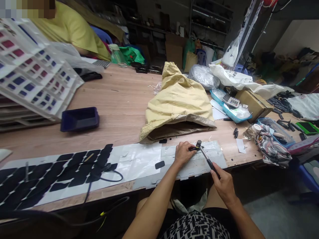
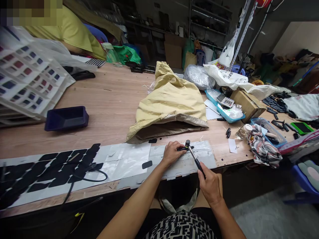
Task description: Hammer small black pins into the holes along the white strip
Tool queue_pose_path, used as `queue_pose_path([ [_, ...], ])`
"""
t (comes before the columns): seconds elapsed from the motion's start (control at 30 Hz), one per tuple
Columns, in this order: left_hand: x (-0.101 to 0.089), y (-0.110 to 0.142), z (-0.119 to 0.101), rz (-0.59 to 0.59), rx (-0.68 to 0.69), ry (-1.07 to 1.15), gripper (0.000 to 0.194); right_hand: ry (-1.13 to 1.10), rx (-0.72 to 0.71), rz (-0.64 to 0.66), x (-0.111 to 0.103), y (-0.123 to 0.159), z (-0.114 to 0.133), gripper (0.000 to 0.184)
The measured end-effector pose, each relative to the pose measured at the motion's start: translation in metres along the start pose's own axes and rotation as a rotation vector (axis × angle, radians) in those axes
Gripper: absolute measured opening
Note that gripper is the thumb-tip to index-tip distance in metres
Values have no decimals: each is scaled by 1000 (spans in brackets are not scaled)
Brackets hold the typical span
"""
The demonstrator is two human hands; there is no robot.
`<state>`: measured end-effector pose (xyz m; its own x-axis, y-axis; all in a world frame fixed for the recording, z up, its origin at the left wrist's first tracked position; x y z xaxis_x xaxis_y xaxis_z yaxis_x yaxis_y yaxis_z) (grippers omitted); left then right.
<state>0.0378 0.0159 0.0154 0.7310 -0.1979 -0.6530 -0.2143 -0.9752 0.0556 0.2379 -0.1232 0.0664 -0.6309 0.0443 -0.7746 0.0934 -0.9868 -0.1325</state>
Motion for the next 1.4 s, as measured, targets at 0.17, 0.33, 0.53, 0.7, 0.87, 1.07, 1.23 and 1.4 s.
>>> queue_pose_path([
  [0.17,0,0,0,-5,1,-4,10,6,-34,38,2,1,10,39],
  [0.33,-1,-1,0,6,7,7,12,18,16,35,0,-1,4,40],
  [0.53,1,-1,2,-5,18,3,15,175,174,-41,-12,-5,-34,45],
  [0.7,-2,-1,1,-7,53,-1,15,323,258,-59,-4,-2,-54,46],
  [0.87,-9,37,-11,6,208,33,16,344,337,-24,-1,-1,-53,46],
  [1.07,13,121,-18,103,473,-34,17,325,354,-17,-3,-2,-54,46],
  [1.23,35,147,-15,81,477,-186,29,322,363,-10,-1,-2,-55,46],
  [1.4,13,104,-20,-38,379,-83,24,330,366,-17,-1,-2,-55,46],
])
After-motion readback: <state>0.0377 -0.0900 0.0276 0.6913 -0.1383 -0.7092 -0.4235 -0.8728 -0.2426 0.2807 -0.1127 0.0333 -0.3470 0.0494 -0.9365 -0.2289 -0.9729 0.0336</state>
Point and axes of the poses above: each hand's wrist, its own y-axis away from the middle knuckle, its own x-axis out of the palm, z = x × y, the point moved 2 cm from there along -y, towards the middle knuckle, and after that the axes turned 9 degrees about z, right-handed, at the moved point
